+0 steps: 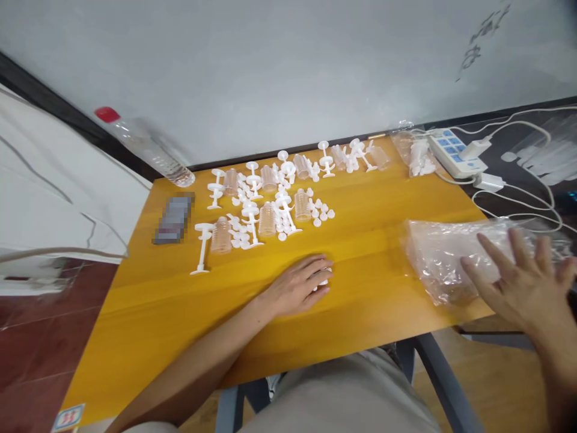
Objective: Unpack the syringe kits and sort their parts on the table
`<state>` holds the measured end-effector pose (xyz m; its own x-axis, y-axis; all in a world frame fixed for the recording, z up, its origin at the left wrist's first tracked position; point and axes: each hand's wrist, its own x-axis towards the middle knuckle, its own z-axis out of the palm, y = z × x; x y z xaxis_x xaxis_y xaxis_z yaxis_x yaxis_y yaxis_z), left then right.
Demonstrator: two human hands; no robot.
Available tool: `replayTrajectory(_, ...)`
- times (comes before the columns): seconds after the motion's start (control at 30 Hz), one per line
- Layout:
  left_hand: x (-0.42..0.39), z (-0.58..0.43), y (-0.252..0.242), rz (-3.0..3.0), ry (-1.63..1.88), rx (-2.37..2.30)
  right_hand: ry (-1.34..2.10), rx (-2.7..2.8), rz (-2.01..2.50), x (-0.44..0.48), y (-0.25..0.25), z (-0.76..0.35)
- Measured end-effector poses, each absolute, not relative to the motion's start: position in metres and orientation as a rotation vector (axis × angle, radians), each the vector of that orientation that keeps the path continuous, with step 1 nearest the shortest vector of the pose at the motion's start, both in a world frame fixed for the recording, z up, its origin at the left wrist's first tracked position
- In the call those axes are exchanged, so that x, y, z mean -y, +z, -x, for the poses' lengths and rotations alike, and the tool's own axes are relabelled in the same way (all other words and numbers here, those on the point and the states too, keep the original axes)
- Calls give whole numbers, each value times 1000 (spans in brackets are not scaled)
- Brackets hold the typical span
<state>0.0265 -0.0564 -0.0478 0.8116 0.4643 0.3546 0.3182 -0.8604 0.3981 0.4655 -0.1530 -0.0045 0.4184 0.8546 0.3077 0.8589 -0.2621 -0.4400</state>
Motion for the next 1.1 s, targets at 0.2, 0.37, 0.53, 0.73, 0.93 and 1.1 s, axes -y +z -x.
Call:
replayTrajectory(0.2,55,-27,-47,-2661,667,-609,78,1583,2262,135,-65,-486)
replayTrajectory(0.37,49,-22,-47,-2638,661,-591,-118,1639,2150,120,-44,-479)
replayTrajectory(0.53,51,1,-33,-2581,683,-658,-493,1653,1877,119,6,-434)
replayTrajectory(0.73,83,33,-24,-2436,737,-1084,146,1993,1482,124,10,-315)
replayTrajectory(0.93,98,35,-43,-2492,701,-1161,477,2332,1282,91,-29,-244)
replayTrajectory(1.1,95,41,-43,-2436,714,-1165,580,2453,1354,71,-24,-243)
